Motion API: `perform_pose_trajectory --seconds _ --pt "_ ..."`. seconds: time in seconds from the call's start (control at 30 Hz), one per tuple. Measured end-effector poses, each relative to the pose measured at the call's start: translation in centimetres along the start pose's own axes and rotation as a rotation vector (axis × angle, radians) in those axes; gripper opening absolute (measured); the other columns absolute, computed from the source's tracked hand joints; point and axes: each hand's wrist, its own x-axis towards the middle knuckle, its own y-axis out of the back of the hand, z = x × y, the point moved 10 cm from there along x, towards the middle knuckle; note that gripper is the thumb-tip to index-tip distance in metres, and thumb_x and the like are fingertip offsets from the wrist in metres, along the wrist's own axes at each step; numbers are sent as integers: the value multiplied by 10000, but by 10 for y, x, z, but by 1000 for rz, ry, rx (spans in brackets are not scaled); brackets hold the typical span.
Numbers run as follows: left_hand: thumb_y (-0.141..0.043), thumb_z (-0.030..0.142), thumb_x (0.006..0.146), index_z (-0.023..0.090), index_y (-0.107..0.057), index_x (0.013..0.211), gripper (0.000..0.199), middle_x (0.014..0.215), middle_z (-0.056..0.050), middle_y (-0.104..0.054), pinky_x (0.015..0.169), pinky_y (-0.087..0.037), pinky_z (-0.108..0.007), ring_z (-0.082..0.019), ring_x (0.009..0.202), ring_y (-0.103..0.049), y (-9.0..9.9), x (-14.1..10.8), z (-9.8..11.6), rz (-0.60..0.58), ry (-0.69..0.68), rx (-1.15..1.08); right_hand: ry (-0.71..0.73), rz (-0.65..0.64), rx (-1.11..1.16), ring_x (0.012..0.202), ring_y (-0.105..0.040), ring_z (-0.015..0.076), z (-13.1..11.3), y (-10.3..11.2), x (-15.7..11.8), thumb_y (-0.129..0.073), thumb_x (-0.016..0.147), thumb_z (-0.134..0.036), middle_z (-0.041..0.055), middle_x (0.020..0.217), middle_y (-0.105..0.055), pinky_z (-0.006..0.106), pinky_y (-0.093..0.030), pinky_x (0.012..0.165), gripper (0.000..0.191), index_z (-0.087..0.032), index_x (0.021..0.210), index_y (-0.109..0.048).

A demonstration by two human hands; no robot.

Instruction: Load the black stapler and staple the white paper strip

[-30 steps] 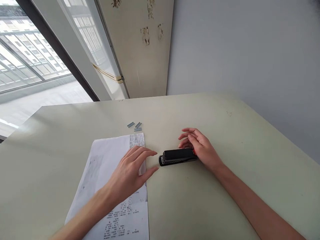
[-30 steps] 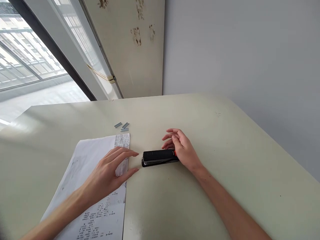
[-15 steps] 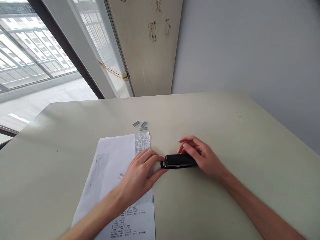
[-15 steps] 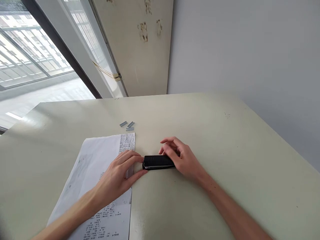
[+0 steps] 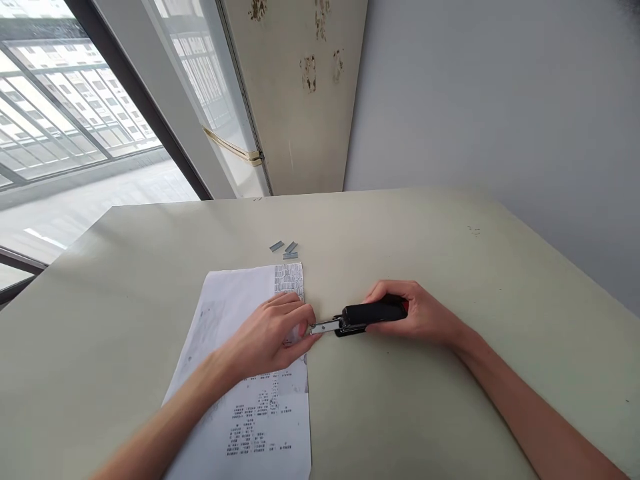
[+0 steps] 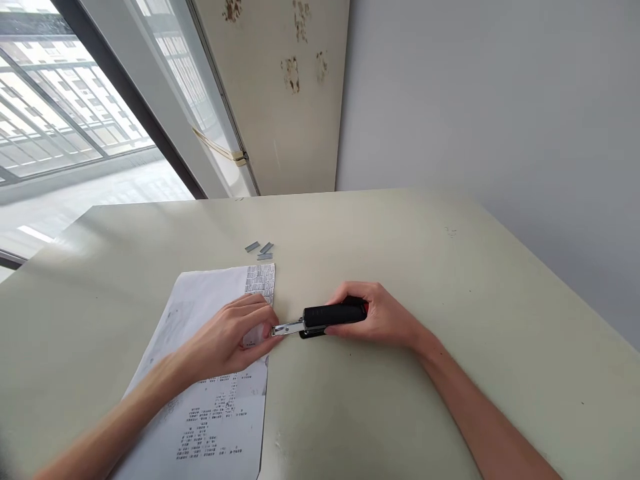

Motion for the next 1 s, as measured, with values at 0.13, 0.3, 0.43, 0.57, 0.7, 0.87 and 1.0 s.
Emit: perform_pose_trajectory --seconds 0.13,0.3,0.43,0.57,0.7,0.87,1.0 --pt "-579 334 1038 228 -612 918 164 767 1 -635 766 -499 -343 -174 725 -579 1 1 -1 -18 -11 16 -52 -19 1 833 -642 222 4 5 -2 -871 789 -433 28 964 -753 313 -474 668 259 -249 913 -737" --pt "-694 510 963 221 -581 972 310 823 6 -619 731 -468 -323 -174 742 -573 9 -2 -12 -5 54 69 -87 -34 43 833 -612 207 7 1 -3 -870 794 -440 15 980 -727 314 -448 681 273 -252 901 -703" --pt "-668 512 972 222 -578 913 310 777 19 -590 664 -436 -289 -158 688 -546 12 -12 -29 -29 149 60 -85 -25 49 880 -614 216 11 -2 -3 -873 798 -447 14 1026 -719 326 -453 724 292 -260 922 -686" --pt "-604 507 1015 215 -623 886 320 766 4 -613 651 -428 -279 -155 688 -561 25 -13 -47 40 178 93 -96 -22 52 856 -602 206 14 -5 -5 -877 795 -476 14 1033 -718 321 -449 706 320 -261 934 -685" --pt "-522 477 1053 209 -647 977 305 835 -23 -657 697 -448 -305 -175 746 -587 60 2 -86 288 284 232 -107 -12 54 809 -581 190 12 -5 -6 -876 786 -489 6 987 -706 314 -437 684 337 -261 949 -688" --pt "-566 503 1002 195 -688 1116 351 1021 -80 -686 833 -505 -381 -247 935 -638 64 31 -131 242 398 303 -111 -11 56 826 -577 196 9 -6 -5 -867 779 -502 11 983 -706 321 -435 708 349 -258 960 -694" --pt "-618 555 966 206 -727 989 367 1055 -91 -686 926 -516 -427 -276 1005 -647 57 41 -137 220 410 293 -116 -13 50 828 -576 200 7 -6 -3 -867 772 -493 7 955 -697 324 -431 715 351 -256 964 -693"
